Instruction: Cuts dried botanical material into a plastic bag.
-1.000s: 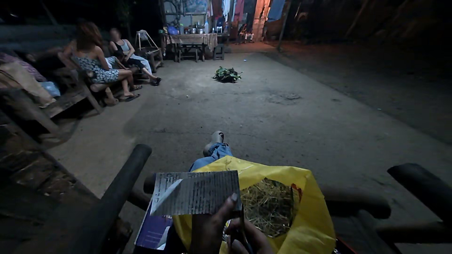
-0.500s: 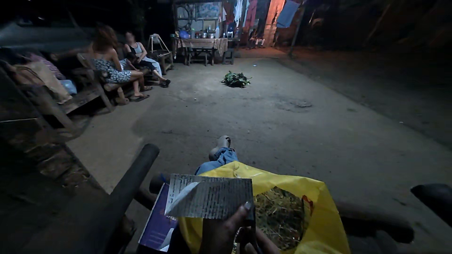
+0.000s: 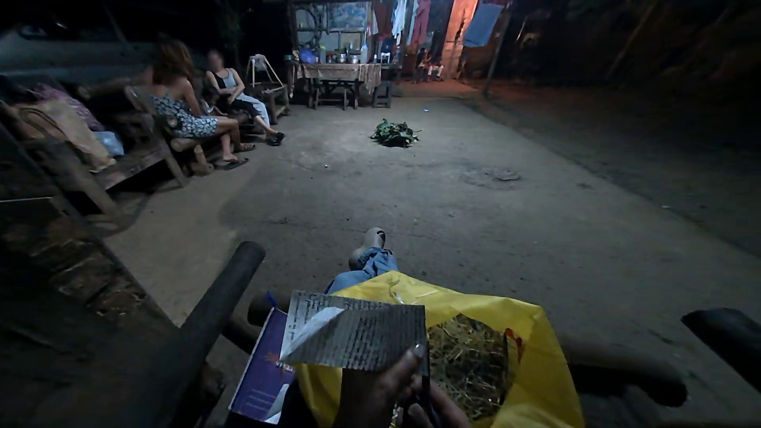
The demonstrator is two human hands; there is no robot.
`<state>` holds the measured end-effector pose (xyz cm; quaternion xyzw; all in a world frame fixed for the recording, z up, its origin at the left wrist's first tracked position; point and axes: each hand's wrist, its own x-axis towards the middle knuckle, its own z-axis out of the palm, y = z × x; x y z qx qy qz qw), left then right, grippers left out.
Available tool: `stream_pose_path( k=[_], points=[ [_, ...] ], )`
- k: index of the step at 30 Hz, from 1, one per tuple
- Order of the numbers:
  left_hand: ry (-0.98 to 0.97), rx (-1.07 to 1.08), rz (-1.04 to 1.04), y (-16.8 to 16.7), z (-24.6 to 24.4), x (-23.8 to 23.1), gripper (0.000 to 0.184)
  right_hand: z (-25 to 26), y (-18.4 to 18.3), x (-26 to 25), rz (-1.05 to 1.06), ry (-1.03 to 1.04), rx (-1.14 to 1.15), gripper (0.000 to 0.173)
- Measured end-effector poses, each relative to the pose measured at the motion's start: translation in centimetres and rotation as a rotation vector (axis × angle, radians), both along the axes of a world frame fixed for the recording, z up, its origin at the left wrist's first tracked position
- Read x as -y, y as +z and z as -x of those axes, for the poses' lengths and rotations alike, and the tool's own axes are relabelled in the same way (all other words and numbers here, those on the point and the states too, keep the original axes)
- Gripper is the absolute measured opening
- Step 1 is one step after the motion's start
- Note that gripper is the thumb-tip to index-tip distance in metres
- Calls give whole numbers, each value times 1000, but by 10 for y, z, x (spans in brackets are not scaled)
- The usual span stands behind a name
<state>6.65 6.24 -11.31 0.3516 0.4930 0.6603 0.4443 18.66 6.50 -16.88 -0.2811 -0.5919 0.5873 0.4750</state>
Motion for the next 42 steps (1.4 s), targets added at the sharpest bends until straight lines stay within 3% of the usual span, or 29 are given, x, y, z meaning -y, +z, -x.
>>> stream_pose_path(
  k=[6,15,20,24,28,31,42],
  points=[
    [-86,-66,0,-3,2,2,22,1,0,2,-5,-23,-41,10],
    [-44,-71,-14,-3,1,1,24,2,1,0,22,-23,3,14],
    [54,26,5,4,-2,1,27,3,3,2,41,11,39,37],
    [55,50,-26,1,-2,0,26,3,2,1,39,29,33,34],
    [89,80,-85,-6,0,-4,36,2,2,2,34,-9,37,25],
    [101,73,-128,-9,-1,-3,32,1,0,1,25,-4,33,22],
    [51,121,-73,-9,-3,-5,31,4,7,5,94,-33,-23,18]
  ],
)
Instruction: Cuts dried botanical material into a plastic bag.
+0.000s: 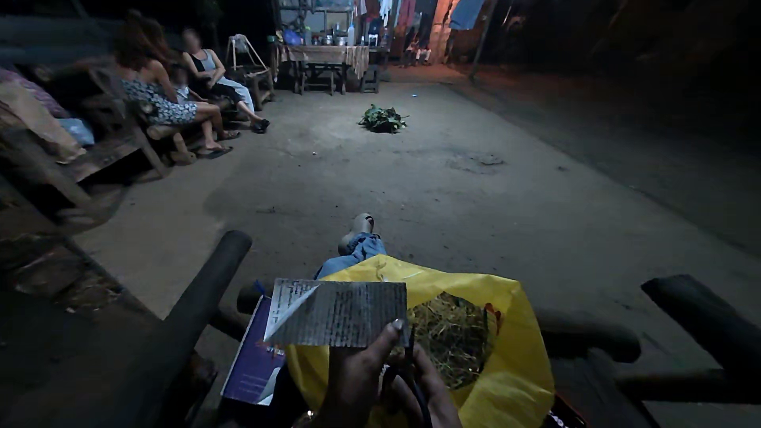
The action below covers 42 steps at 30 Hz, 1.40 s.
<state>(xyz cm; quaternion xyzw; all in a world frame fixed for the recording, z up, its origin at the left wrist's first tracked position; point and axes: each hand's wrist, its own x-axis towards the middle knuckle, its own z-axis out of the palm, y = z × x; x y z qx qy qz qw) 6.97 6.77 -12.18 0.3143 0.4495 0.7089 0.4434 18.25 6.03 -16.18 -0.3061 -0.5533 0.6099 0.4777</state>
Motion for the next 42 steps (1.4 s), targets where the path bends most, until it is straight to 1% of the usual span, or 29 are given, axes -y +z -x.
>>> stream_pose_path(
  k=[5,8,14,21,24,29,32,35,42],
  points=[
    [-6,-37,10,1,1,1,32,0,-2,-1,-6,-15,19,22],
    [-13,-20,13,1,1,0,31,0,-1,-2,-10,-11,29,25],
    [-51,40,83,3,1,-2,28,1,1,-1,-16,-3,9,18],
    [-43,51,37,2,2,-2,27,1,1,-1,-9,-47,19,13],
    [-24,67,53,5,0,-1,27,0,-5,-3,-25,-18,1,15],
    [-30,48,22,4,-1,0,23,-3,-6,-3,-46,51,6,27],
    [-42,5,13,1,0,0,26,-3,-8,-3,-56,39,-18,23],
    [-36,-25,13,0,-2,0,26,-4,-9,-4,-79,28,-3,25],
    [-31,-38,21,3,-2,2,26,-1,-6,-2,-37,3,-14,13]
  ],
)
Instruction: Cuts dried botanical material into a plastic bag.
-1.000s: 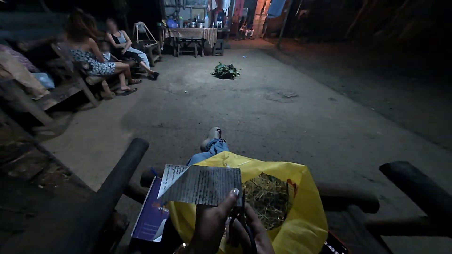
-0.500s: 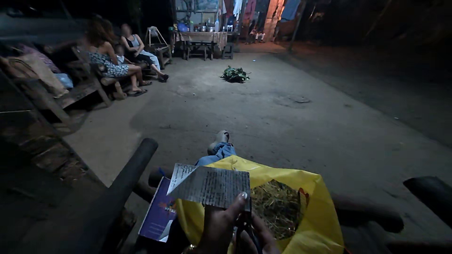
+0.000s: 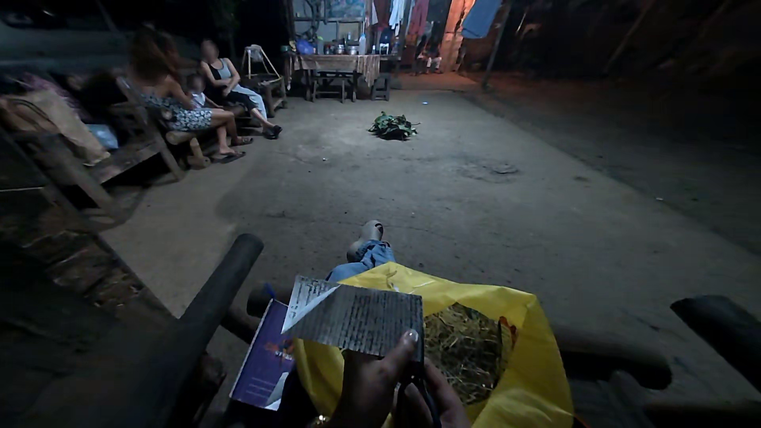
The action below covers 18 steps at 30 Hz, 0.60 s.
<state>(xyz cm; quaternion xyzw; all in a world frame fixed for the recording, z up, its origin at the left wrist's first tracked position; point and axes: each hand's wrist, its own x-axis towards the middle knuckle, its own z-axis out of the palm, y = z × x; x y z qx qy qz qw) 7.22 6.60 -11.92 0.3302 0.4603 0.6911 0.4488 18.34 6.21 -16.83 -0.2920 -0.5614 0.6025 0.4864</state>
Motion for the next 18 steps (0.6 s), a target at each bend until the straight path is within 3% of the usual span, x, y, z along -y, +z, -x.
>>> stream_pose_path(
  k=[4,9,14,18],
  points=[
    [-20,-26,38,0,-1,3,29,0,0,-1,-6,-5,0,20],
    [-33,-55,68,0,1,2,30,0,-2,0,11,-14,-22,11],
    [-115,-53,98,1,0,5,24,1,-4,-2,-31,-74,-11,32],
    [-124,-59,107,1,0,3,24,1,-3,-1,26,-76,-65,18]
  ],
)
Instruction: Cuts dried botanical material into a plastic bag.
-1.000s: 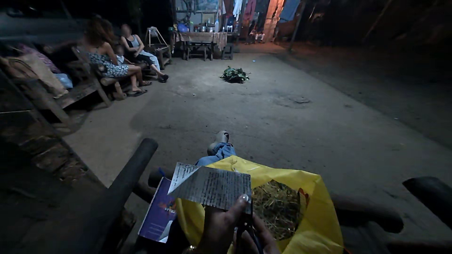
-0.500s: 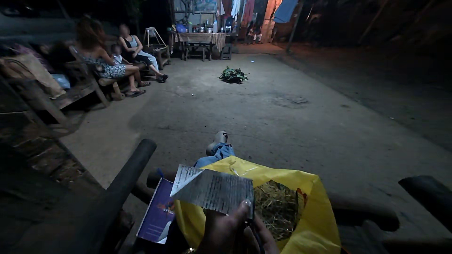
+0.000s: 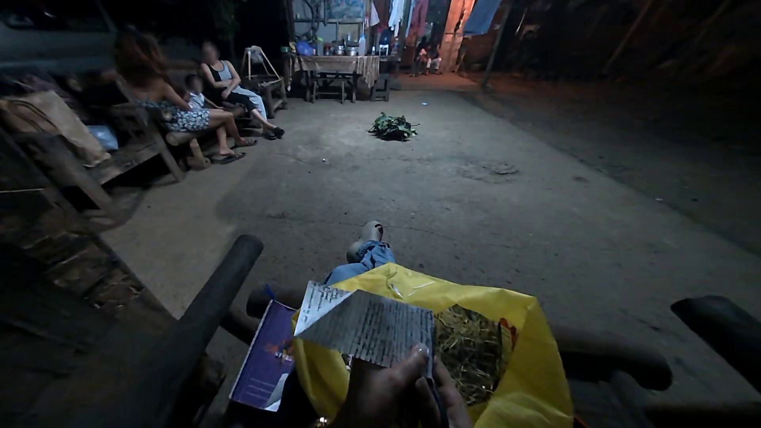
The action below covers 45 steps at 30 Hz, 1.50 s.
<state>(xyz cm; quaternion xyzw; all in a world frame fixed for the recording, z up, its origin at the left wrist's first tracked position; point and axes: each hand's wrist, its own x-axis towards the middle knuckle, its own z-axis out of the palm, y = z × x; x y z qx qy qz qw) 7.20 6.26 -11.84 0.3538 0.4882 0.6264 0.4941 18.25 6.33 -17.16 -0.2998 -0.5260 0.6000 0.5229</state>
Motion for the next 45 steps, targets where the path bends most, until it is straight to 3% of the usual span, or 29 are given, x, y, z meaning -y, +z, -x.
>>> stream_pose_path(
  k=[8,13,18,26,33,45],
  points=[
    [-19,-63,11,0,-1,0,24,2,1,0,-4,-46,-10,15],
    [-64,-96,31,-2,-2,0,23,0,-1,1,-31,-52,-35,30],
    [-57,-136,8,-3,-1,0,27,0,5,5,22,-70,-14,15],
    [-89,-105,10,-4,0,0,18,0,6,4,38,-52,-60,16],
    [-64,-93,-14,-2,1,0,23,1,7,4,95,-52,-122,9],
    [-90,-95,-40,-8,3,-1,22,0,4,1,46,-85,-134,15]
  ],
)
